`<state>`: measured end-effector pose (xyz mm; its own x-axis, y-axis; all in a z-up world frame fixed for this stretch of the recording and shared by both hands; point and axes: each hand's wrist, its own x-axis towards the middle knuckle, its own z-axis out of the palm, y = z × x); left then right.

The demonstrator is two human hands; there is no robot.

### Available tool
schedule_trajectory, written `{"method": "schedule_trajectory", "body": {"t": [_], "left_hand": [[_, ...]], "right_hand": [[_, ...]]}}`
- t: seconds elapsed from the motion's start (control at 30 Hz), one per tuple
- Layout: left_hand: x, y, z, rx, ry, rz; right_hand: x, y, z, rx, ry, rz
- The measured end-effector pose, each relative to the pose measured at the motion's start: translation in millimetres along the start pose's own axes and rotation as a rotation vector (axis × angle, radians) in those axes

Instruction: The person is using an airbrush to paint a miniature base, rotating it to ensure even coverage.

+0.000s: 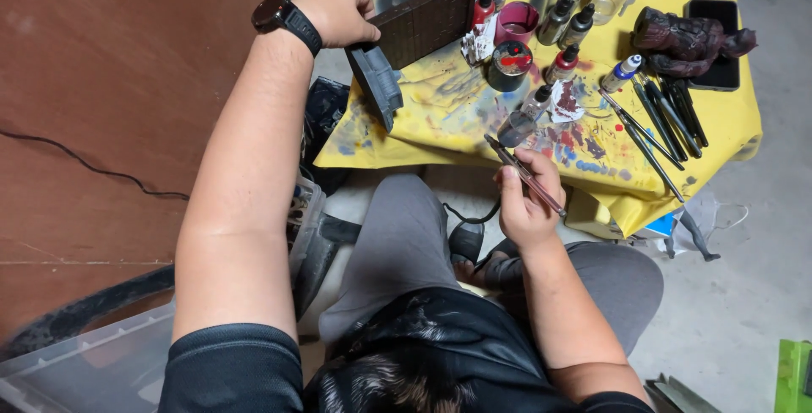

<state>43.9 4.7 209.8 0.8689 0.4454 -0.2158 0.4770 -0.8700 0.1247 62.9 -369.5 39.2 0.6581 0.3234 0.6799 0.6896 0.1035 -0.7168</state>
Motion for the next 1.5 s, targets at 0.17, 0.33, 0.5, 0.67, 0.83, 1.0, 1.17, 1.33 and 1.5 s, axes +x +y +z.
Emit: {"method": "schedule_trajectory", "body": {"t": [0.17, 0.33, 0.5, 0.67, 0.83, 1.0, 1.17, 1.33, 1.5], "left_hand": [[-7.3, 3.6, 3.6, 0.06, 0.025, 0.014], [-35.3, 15.9, 1.8, -0.097, 0.123, 0.023], [-38.6, 2.1, 33.1, -0.283, 0.419, 0.14], [-88.7, 22.4, 70.1, -0.577, 0.625, 0.169], [-105.5, 15.0, 136.2, -0.762, 0.638, 0.249], [-101.7, 14.7, 148.0, -0.704, 0.581, 0.205], [-105.2, 23.5, 157.0, -0.697, 0.639, 0.18], [-93.0, 35.8, 188.7, -0.694, 0.757, 0.067], [-87.1, 39.4, 200.6, -0.668, 0.871, 0.036]], "right_hand": [[1.5, 1.5, 1.4, 0.001, -0.002, -0.007], [0.0, 3.2, 1.4, 0.005, -0.012, -0.004], [-1.0, 3.8, 2.7, -0.002, -0.02, -0.007], [-3.1, 6.0, 2.7, -0.017, -0.011, 0.018], [-2.9, 6.7, 0.2, -0.02, -0.026, -0.025], [-4.7, 1.8, 2.2, 0.012, -0.023, -0.008], [0.0, 6.7, -0.2, 0.078, 0.007, -0.042], [2.3, -2.6, 2.1, 0.1, -0.011, -0.037], [1.2, 0.3, 2.8, 0.087, -0.009, -0.049]]}}
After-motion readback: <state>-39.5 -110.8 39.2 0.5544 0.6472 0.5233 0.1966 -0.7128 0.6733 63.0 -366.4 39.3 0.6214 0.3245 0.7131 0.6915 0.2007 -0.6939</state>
